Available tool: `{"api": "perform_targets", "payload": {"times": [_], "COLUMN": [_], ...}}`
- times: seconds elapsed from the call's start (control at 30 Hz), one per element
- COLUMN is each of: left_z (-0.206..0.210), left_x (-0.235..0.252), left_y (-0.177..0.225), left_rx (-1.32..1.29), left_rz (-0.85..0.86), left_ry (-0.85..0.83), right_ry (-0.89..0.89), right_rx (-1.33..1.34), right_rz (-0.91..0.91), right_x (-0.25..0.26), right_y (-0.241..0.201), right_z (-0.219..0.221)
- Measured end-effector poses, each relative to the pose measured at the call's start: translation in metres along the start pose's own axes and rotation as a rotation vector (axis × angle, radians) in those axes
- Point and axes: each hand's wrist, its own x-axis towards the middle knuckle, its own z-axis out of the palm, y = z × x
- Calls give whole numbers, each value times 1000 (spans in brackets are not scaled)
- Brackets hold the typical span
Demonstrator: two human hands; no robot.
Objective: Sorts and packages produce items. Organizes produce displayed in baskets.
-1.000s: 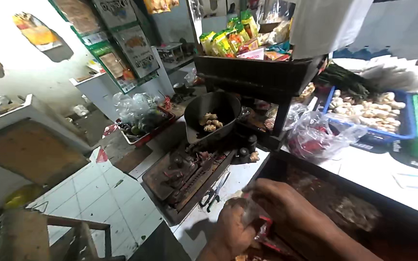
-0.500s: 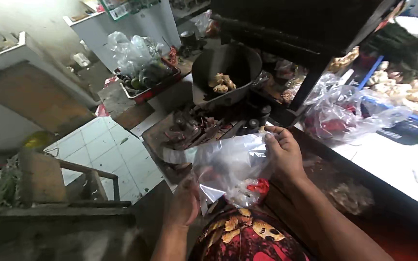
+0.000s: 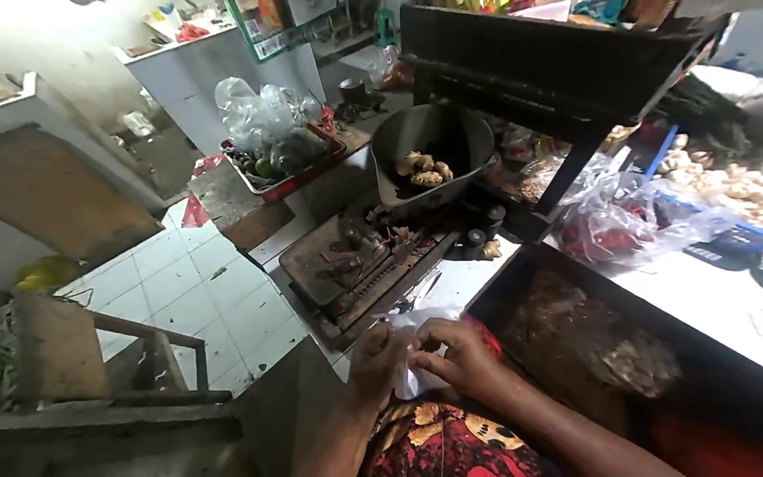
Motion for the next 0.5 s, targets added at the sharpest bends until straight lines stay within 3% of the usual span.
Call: {"api": "perform_targets", "payload": {"times": [0.17, 0.37, 0.5], "left_z": [-16, -16, -10], "left_x": [7, 15, 18], "left_y": [3, -2, -1], "left_rx": [61, 91, 66], "left_rz": [3, -162, -180], "left_ry": [-64, -79, -89], "right_ry": [105, 48, 183], "right_rx": [35, 220, 214], "right_rz": [77, 144, 124], "right_x": [2, 0, -2], "right_y": [-1, -4, 2], "right_z": [-2, 1, 2]}}
